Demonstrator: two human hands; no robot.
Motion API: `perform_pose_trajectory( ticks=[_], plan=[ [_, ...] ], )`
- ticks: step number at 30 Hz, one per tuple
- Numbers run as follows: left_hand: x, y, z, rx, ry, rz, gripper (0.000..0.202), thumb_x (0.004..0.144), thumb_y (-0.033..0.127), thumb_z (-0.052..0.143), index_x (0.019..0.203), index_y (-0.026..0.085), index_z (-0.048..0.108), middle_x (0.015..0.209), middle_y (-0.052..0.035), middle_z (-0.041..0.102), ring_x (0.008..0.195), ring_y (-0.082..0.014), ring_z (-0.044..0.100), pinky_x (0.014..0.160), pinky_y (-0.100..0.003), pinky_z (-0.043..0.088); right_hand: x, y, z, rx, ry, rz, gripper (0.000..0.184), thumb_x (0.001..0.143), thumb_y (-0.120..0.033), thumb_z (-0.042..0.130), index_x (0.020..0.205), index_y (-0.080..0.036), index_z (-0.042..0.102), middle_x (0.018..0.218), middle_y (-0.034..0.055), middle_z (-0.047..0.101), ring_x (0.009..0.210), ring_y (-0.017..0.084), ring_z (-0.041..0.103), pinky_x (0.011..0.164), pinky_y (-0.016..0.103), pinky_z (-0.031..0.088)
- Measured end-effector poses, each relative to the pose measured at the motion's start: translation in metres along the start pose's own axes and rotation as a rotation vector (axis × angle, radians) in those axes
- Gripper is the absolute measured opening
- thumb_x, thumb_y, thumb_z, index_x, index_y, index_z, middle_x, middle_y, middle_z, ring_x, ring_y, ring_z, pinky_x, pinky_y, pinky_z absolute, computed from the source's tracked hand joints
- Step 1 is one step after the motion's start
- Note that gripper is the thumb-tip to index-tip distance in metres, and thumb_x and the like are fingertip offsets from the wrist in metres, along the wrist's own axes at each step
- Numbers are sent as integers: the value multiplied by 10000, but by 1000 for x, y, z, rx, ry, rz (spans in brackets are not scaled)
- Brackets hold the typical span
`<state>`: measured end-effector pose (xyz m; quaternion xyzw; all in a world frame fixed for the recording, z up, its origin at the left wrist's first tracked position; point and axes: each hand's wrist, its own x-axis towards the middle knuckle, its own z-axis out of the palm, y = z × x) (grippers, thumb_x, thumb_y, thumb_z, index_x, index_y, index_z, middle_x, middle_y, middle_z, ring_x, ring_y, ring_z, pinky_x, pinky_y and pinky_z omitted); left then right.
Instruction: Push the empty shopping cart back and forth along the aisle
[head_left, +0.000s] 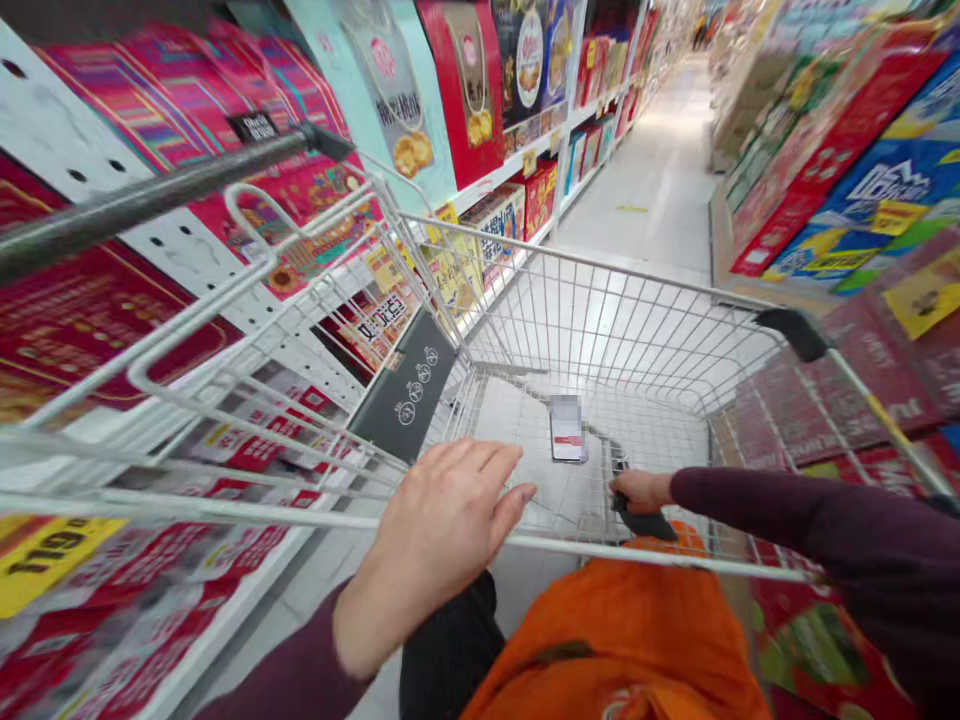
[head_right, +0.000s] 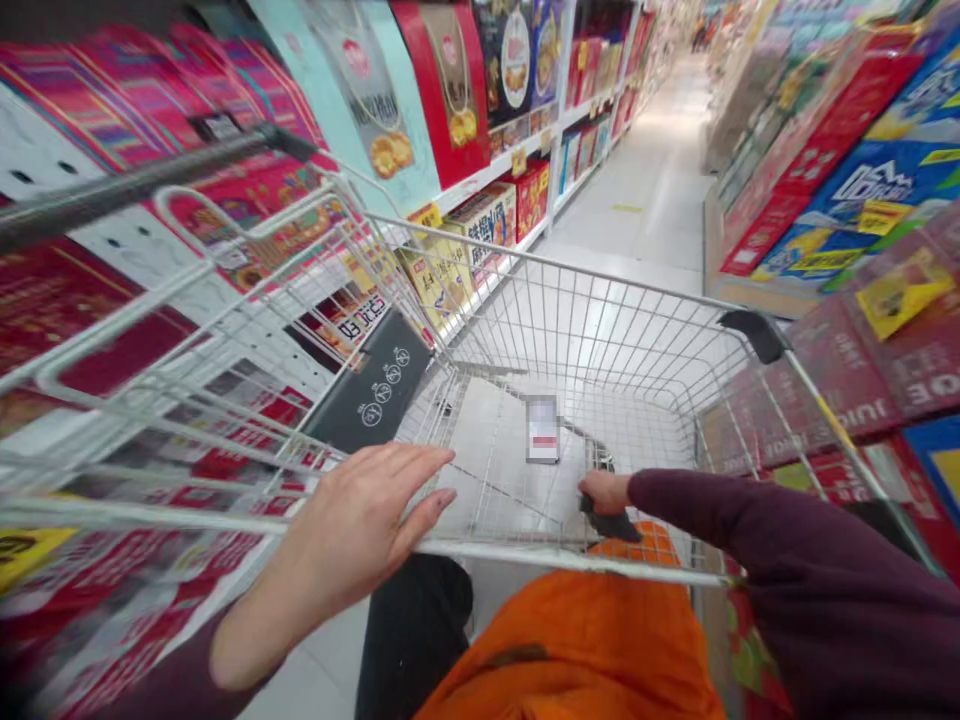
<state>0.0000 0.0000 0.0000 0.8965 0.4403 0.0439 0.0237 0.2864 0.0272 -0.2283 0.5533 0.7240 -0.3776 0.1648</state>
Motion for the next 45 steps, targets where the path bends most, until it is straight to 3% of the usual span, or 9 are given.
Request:
perform_pose_trajectory(
  ticks=[5, 8, 11, 15, 20, 26, 33, 41, 45],
  plan=[
    [8, -2, -2, -38, -59, 143, 270, 914, 308, 377, 919, 214, 630, 860, -16, 695, 821, -165, 638, 745, -313, 496, -5, -4, -97, 62, 202, 24, 278, 597, -116, 541, 858, -146, 631, 842, 82, 684, 835, 243, 626, 673, 298, 461],
    [12, -1, -1, -63, -70, 215, 279, 913, 274, 362, 912, 222, 636, 842, -4, 696, 803, -139, 635, 725, -268, 479, -53, -15, -149, 339, 365, -122, 331, 681, -184, 501, 1007, -161, 549, 863, 43, 669, 761, 166, 612, 621, 247, 464],
    [18, 4, -1, -60, -96, 228, 289, 906, 259, 360, 900, 219, 646, 852, -2, 704, 794, -135, 641, 684, -245, 465, -113, -39, -169, 637, 463, -315, 277, 653, -214, 565, 923, -184, 516, 768, 9, 638, 655, 130, 579, 561, 226, 441],
    [27, 12, -1, -35, -78, 230, 278, 893, 250, 380, 904, 221, 656, 886, -2, 714, 798, -141, 648, 653, -238, 448, -152, -82, -139, 582, 569, -378, 167, 663, -205, 565, 826, -177, 544, 760, 15, 629, 653, 124, 558, 566, 228, 423],
    [35, 16, 7, 77, 57, 300, 251, 883, 254, 403, 895, 207, 649, 843, -17, 700, 770, -151, 636, 653, -254, 431, -141, -112, -92, 347, 664, -379, 206, 814, -297, 443, 776, -164, 597, 706, 12, 602, 625, 123, 515, 577, 249, 385],
    [39, 1, 18, 203, 240, 467, 287, 890, 318, 398, 824, 170, 635, 788, -44, 666, 748, -155, 600, 702, -287, 416, -146, -83, -73, 4, 887, -444, 225, 865, -307, 408, 822, -182, 590, 781, 42, 596, 714, 155, 519, 658, 278, 394],
    [49, -6, 26, 276, 294, 483, 281, 892, 312, 392, 824, 169, 624, 866, -56, 667, 797, -159, 583, 765, -317, 389, -161, -7, -61, -159, 1042, -173, 227, 876, -276, 388, 779, -194, 577, 734, 55, 576, 682, 180, 530, 624, 290, 410],
    [56, 24, 43, 291, 230, 362, 224, 896, 250, 415, 830, 162, 610, 818, -47, 678, 784, -160, 580, 748, -315, 375, -117, -92, -75, -233, 1058, -393, 208, 890, -222, 432, 1037, -190, 576, 1005, 79, 624, 934, 189, 540, 829, 306, 432],
    [50, 7, 36, 300, 223, 358, 226, 907, 269, 410, 951, 191, 618, 859, -36, 696, 827, -171, 591, 799, -342, 373, -117, -73, -78, -233, 1011, -339, 181, 898, -257, 427, 925, -192, 594, 901, 73, 621, 838, 185, 553, 735, 295, 442]
  ],
)
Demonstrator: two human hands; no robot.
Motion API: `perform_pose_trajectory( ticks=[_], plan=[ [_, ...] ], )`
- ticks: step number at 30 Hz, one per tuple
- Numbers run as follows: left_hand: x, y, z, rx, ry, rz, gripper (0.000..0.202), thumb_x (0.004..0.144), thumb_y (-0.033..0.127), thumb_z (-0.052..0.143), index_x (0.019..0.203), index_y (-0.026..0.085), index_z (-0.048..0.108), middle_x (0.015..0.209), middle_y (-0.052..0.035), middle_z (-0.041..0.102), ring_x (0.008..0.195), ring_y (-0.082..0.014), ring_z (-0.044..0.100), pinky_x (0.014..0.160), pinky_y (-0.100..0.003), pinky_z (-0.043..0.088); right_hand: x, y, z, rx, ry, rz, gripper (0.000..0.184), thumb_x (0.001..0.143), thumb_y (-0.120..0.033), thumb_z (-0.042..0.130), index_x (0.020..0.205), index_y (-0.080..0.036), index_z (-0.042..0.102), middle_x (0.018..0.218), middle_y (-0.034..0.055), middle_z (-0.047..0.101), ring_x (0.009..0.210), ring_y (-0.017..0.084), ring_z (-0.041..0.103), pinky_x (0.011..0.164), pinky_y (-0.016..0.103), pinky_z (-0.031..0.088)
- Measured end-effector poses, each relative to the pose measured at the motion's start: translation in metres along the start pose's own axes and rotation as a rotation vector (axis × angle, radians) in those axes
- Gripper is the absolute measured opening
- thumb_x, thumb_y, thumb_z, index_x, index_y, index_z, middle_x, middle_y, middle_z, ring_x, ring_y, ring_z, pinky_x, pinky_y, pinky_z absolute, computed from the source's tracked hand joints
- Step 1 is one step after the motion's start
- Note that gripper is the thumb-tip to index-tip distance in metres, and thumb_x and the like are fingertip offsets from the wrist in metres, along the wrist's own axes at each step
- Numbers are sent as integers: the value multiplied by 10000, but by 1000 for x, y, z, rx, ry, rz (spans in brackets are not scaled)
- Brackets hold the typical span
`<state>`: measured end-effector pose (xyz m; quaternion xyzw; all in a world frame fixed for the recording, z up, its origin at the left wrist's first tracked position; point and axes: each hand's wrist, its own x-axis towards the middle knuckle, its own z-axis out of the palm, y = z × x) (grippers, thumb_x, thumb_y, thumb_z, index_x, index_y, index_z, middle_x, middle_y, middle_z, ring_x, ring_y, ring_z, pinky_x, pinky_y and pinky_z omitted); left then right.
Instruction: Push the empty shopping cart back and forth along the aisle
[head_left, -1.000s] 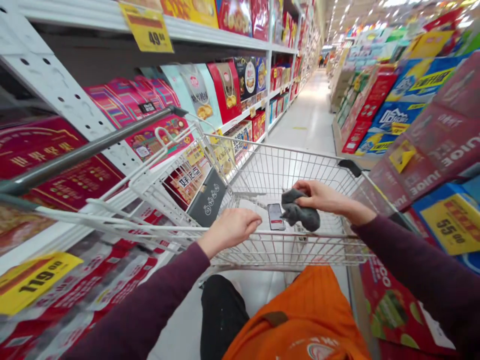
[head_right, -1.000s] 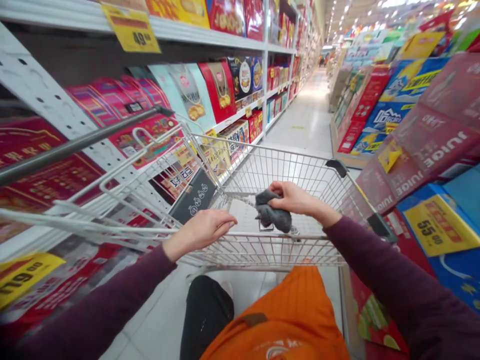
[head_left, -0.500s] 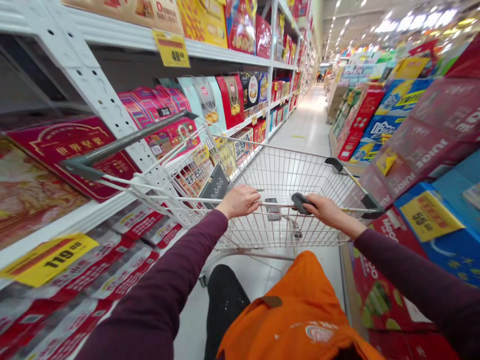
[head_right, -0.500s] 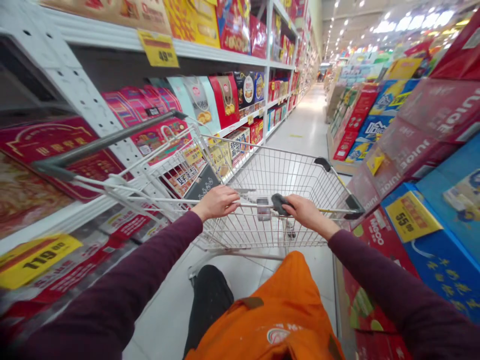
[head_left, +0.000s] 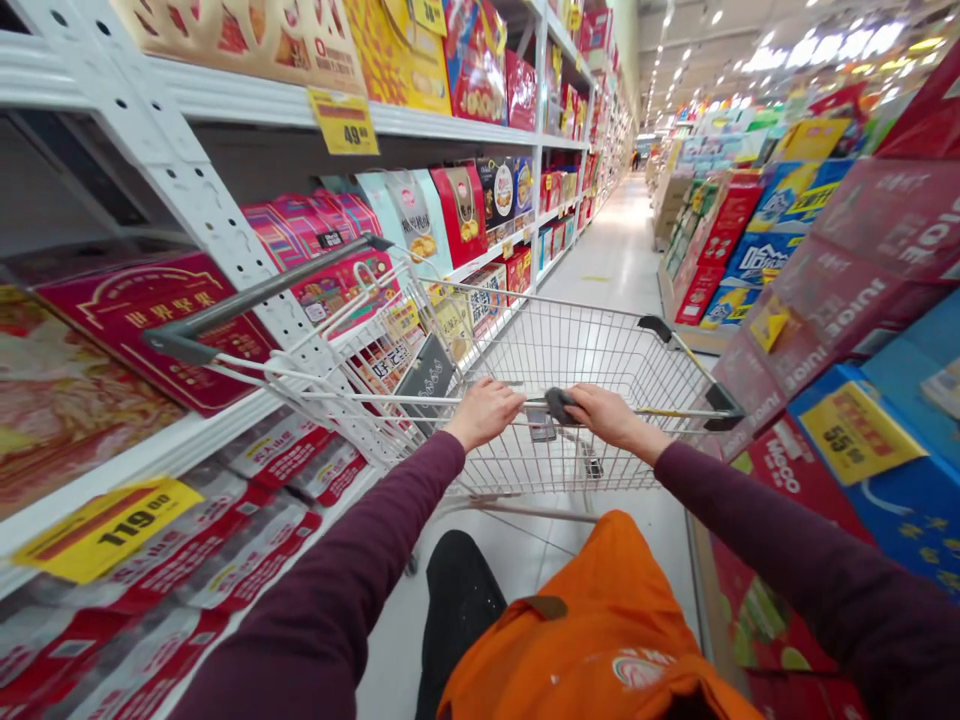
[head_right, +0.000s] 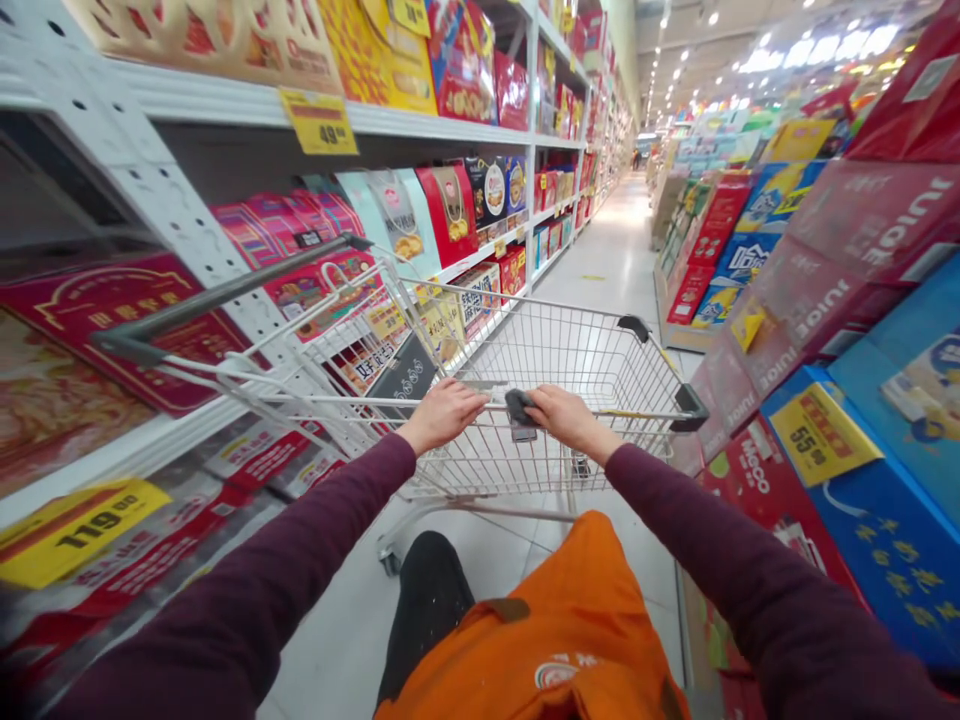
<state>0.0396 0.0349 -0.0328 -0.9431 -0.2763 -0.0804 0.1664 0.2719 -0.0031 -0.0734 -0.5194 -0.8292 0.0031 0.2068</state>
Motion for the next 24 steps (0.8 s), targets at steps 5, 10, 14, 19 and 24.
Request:
perform_pose_trajectory(
  ticks=[5, 10, 14, 19, 24],
  plan=[
    [-21, -11, 0, 11, 67, -119, 251, 907, 226, 385, 1013, 204, 611, 903, -44, 704, 845, -180, 599, 874, -394, 354, -54, 65, -13, -11, 96, 80, 195, 884, -258, 404, 878, -190, 586, 853, 84, 610, 821, 208, 547, 752, 328, 441],
    [-29, -8, 2, -35, 84, -194, 263, 906, 198, 369, 1022, 202, 604, 935, -54, 703, 879, -182, 604, 851, -388, 360, -72, 78, -13, -61, 161, 159, 239, 883, -283, 371, 874, -181, 586, 845, 102, 604, 820, 230, 542, 748, 358, 441],
    [-24, -4, 3, -68, 51, -207, 255, 906, 200, 373, 1014, 213, 604, 917, -45, 707, 842, -168, 610, 824, -368, 357, -53, 55, -3, -37, 187, 123, 260, 889, -303, 362, 952, -179, 582, 888, 104, 609, 864, 232, 536, 787, 354, 437],
    [-17, -5, 1, -91, 25, -202, 245, 891, 183, 399, 1035, 220, 593, 965, -40, 706, 877, -164, 612, 869, -379, 346, -52, 66, 0, -68, 239, 188, 288, 878, -315, 307, 766, -194, 544, 752, 99, 572, 759, 229, 520, 703, 342, 426],
    [-37, -22, -1, -43, 94, -252, 217, 878, 244, 433, 1010, 208, 601, 1022, -71, 691, 970, -206, 593, 954, -447, 311, -75, 99, -5, -166, 308, 329, 300, 857, -325, 273, 646, -222, 459, 660, 89, 520, 667, 228, 488, 625, 342, 375]
  ],
)
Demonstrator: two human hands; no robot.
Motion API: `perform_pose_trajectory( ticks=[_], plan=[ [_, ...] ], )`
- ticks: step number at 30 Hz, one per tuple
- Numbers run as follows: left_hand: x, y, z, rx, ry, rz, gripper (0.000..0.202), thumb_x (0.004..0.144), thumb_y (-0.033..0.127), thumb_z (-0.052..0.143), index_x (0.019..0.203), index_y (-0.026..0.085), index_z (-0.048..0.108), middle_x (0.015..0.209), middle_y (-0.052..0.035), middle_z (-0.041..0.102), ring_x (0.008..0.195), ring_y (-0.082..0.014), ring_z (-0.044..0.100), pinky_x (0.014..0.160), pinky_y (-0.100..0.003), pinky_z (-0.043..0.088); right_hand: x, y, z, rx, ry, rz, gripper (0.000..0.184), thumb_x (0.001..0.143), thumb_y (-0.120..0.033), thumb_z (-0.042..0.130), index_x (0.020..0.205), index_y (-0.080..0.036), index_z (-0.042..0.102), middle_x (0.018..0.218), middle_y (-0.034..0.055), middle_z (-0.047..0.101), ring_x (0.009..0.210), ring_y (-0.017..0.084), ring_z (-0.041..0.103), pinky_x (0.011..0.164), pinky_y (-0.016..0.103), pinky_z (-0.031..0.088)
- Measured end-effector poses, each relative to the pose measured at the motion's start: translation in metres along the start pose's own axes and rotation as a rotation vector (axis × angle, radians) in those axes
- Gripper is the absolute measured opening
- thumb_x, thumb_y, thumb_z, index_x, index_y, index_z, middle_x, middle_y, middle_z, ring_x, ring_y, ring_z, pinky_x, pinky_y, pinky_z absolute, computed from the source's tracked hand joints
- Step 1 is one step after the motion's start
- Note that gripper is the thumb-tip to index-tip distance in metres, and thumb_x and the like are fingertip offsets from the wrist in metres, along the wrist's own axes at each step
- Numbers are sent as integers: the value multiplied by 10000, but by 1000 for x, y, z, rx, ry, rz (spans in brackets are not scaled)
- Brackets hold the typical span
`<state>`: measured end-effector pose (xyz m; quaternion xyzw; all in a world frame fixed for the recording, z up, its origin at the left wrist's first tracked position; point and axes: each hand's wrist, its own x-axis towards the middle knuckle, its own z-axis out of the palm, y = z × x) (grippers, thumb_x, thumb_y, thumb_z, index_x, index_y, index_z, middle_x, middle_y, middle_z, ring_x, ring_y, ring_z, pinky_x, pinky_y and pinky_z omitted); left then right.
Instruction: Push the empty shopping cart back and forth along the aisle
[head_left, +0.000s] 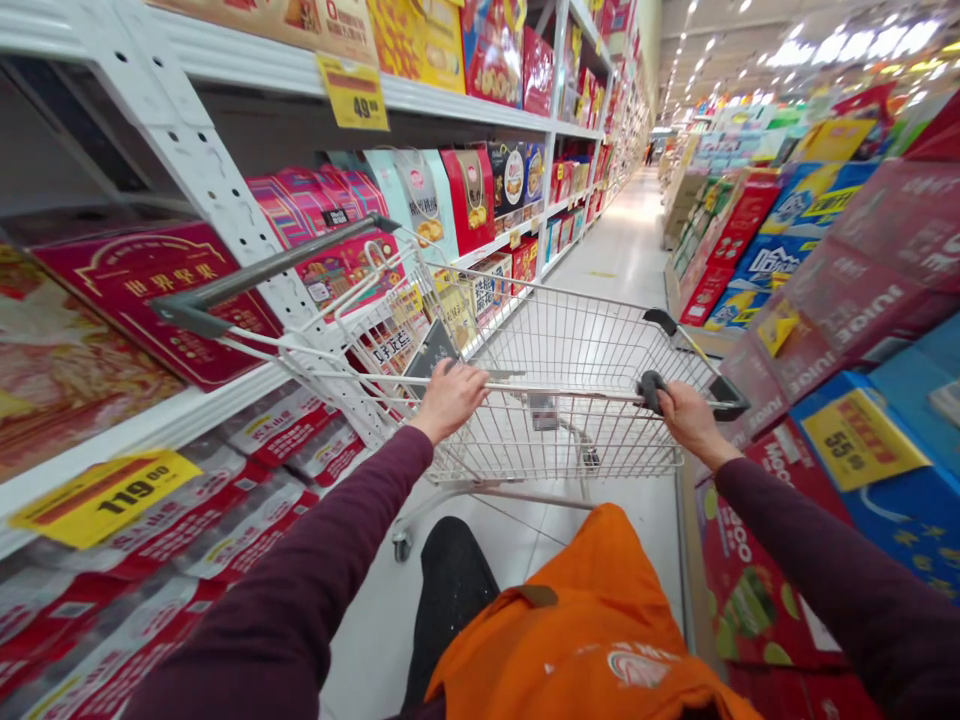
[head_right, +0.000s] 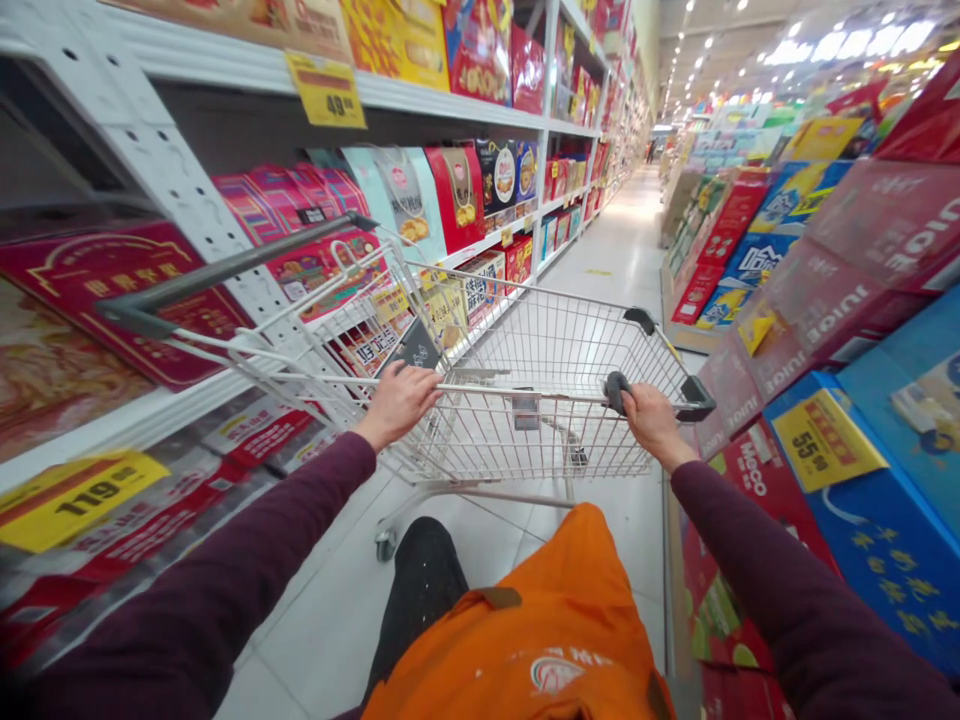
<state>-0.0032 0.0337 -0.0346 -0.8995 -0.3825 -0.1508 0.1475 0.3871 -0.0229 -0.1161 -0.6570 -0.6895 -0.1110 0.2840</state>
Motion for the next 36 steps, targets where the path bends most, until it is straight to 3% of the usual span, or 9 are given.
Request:
perform_pose_trajectory(
  ticks=[3, 8, 22, 25, 32, 36],
  plan=[
    [-13, -11, 0, -11, 63, -64, 220, 875, 261, 432, 1006, 221, 605, 1028, -72, 691, 976, -215, 587, 954, -465, 304, -5, 5, 0, -43, 32, 32, 297, 861, -328, 275, 648, -223, 454, 652, 82, 506, 650, 225, 473, 608, 338, 349],
    [-21, -14, 1, -82, 68, -79, 215, 881, 273, 418, 975, 238, 608, 1000, -51, 704, 950, -204, 590, 945, -465, 293, -13, 3, -1, -39, 26, -6, 296, 871, -345, 288, 648, -232, 448, 646, 67, 500, 651, 216, 462, 603, 323, 340],
    [-2, -9, 9, -155, 65, -68, 214, 881, 292, 406, 953, 240, 601, 993, -36, 707, 960, -201, 592, 969, -465, 253, -25, 12, -10, -142, 78, 98, 306, 883, -316, 272, 694, -216, 491, 676, 88, 514, 678, 235, 453, 631, 343, 336],
    [6, -13, 12, -167, 61, -60, 212, 875, 284, 407, 958, 248, 599, 991, -33, 707, 959, -203, 590, 969, -475, 248, -16, -7, -8, -119, 36, 57, 300, 889, -301, 285, 721, -207, 516, 707, 97, 540, 708, 234, 464, 641, 340, 340],
    [19, -13, 15, -197, 37, -63, 224, 869, 270, 404, 963, 244, 605, 1014, -42, 698, 973, -206, 574, 945, -462, 274, 23, -85, 10, -19, -66, -52, 290, 914, -296, 317, 853, -188, 579, 838, 103, 594, 793, 224, 502, 655, 321, 357],
    [23, -6, 20, -202, 75, -100, 229, 867, 265, 408, 971, 233, 610, 1026, -56, 690, 990, -214, 562, 907, -438, 310, 27, -79, 9, 34, -99, -112, 263, 903, -271, 346, 946, -168, 583, 914, 118, 600, 871, 242, 514, 732, 332, 390]
  ],
)
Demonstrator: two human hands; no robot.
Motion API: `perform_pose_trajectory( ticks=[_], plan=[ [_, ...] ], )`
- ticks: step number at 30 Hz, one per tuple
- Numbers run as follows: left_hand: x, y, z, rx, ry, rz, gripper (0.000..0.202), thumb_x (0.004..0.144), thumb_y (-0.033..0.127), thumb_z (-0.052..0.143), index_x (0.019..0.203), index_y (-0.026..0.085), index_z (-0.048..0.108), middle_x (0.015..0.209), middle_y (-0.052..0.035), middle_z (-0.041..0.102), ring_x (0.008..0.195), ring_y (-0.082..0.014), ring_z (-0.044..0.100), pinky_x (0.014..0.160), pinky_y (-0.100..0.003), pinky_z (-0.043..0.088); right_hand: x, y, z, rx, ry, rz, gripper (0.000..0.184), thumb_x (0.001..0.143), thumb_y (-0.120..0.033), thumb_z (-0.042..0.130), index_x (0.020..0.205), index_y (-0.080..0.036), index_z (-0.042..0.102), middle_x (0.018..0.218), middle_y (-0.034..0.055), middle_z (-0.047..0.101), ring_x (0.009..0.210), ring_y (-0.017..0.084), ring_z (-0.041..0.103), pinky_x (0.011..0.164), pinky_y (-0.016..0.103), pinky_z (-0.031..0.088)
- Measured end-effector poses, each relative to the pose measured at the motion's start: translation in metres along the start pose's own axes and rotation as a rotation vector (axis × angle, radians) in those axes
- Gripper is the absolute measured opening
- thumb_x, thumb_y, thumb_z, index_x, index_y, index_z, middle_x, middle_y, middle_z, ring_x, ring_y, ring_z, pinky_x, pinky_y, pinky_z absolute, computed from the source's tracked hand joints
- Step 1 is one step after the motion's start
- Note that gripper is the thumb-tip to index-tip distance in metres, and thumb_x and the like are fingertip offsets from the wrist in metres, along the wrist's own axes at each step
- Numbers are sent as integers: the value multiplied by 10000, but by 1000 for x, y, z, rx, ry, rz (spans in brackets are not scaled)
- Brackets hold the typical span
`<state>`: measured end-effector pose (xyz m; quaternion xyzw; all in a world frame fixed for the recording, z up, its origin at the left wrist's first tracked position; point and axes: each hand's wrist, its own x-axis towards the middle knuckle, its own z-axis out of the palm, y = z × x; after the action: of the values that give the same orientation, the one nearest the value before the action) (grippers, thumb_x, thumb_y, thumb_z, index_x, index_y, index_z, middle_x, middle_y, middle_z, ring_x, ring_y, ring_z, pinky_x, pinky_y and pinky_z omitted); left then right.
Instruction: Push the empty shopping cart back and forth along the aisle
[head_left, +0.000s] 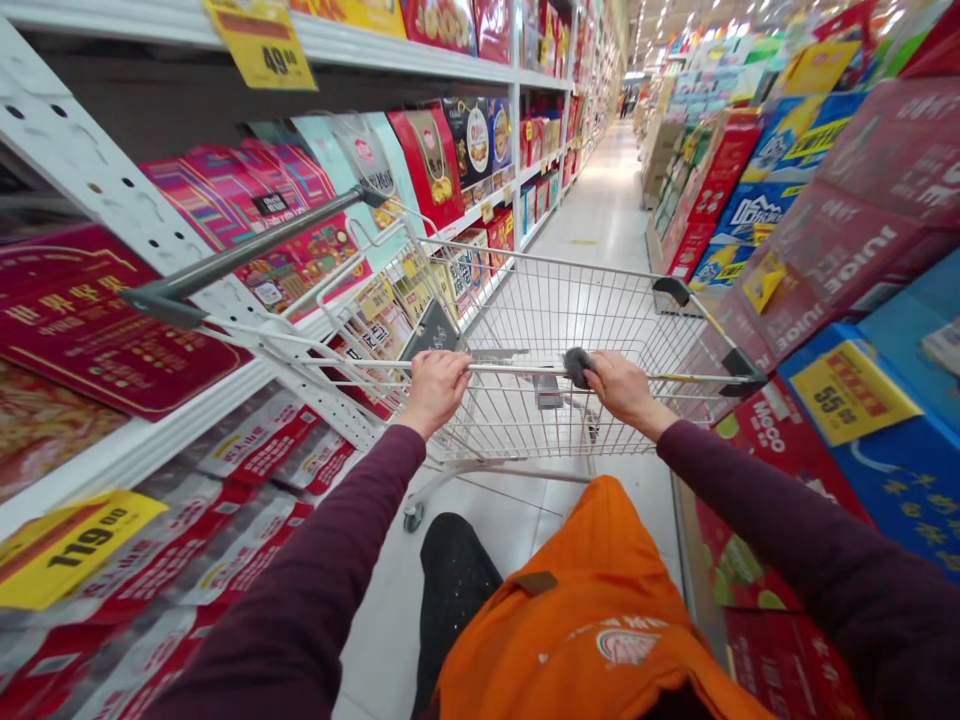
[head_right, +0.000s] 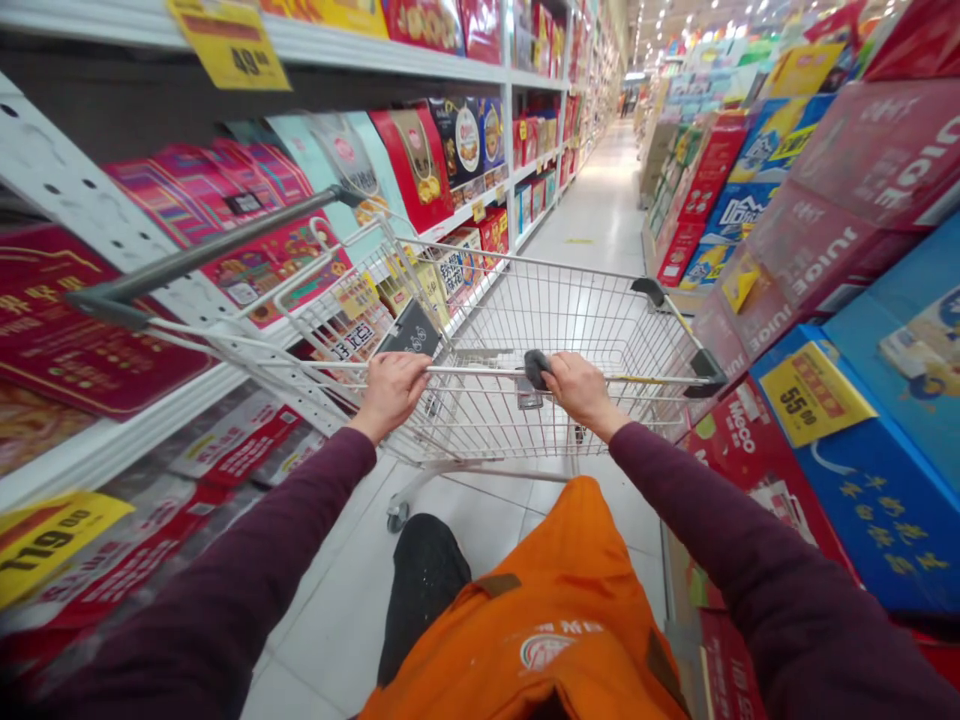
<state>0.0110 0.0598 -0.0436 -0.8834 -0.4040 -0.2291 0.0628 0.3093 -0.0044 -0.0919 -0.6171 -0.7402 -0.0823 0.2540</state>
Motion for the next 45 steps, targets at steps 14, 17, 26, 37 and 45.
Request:
perform_pose_trajectory(
  ticks=[14, 17, 26, 37, 45],
  plan=[
    [4, 21, 9, -54, 51, -163, 176, 785, 234, 476, 886, 230, 620, 972, -24, 700, 1006, -220, 536, 961, -454, 272, 1, 0, -3, -67, -2, 69, 295, 908, -270, 314, 964, -145, 575, 896, 117, 611, 799, 227, 531, 661, 322, 393],
    [5, 25, 6, -38, 34, -196, 193, 751, 218, 491, 884, 232, 630, 963, -26, 700, 1010, -224, 537, 976, -451, 267, 19, -29, 5, -46, -27, -20, 279, 912, -269, 339, 992, -147, 576, 940, 112, 615, 855, 221, 536, 703, 312, 414],
    [5, 32, -1, 29, -49, -166, 303, 757, 176, 455, 998, 222, 632, 1083, -61, 672, 1072, -244, 525, 1015, -483, 237, 18, -13, 6, -13, 14, -211, 274, 895, -256, 430, 1114, -151, 558, 1039, 109, 628, 948, 218, 560, 825, 334, 466],
    [7, 29, -3, -36, -76, -190, 291, 698, 140, 468, 913, 236, 639, 1002, -33, 697, 1044, -227, 545, 1003, -498, 239, -17, 34, 2, -48, 137, -92, 295, 885, -240, 377, 1061, -119, 580, 1005, 147, 630, 936, 252, 561, 849, 383, 463],
    [10, 35, -10, -38, -157, -213, 323, 696, 142, 460, 945, 233, 644, 1027, -43, 696, 1027, -228, 558, 998, -495, 243, 31, -30, 8, 23, -25, -262, 273, 901, -249, 399, 1079, -148, 580, 1005, 108, 640, 894, 213, 559, 826, 337, 441]
  ],
)
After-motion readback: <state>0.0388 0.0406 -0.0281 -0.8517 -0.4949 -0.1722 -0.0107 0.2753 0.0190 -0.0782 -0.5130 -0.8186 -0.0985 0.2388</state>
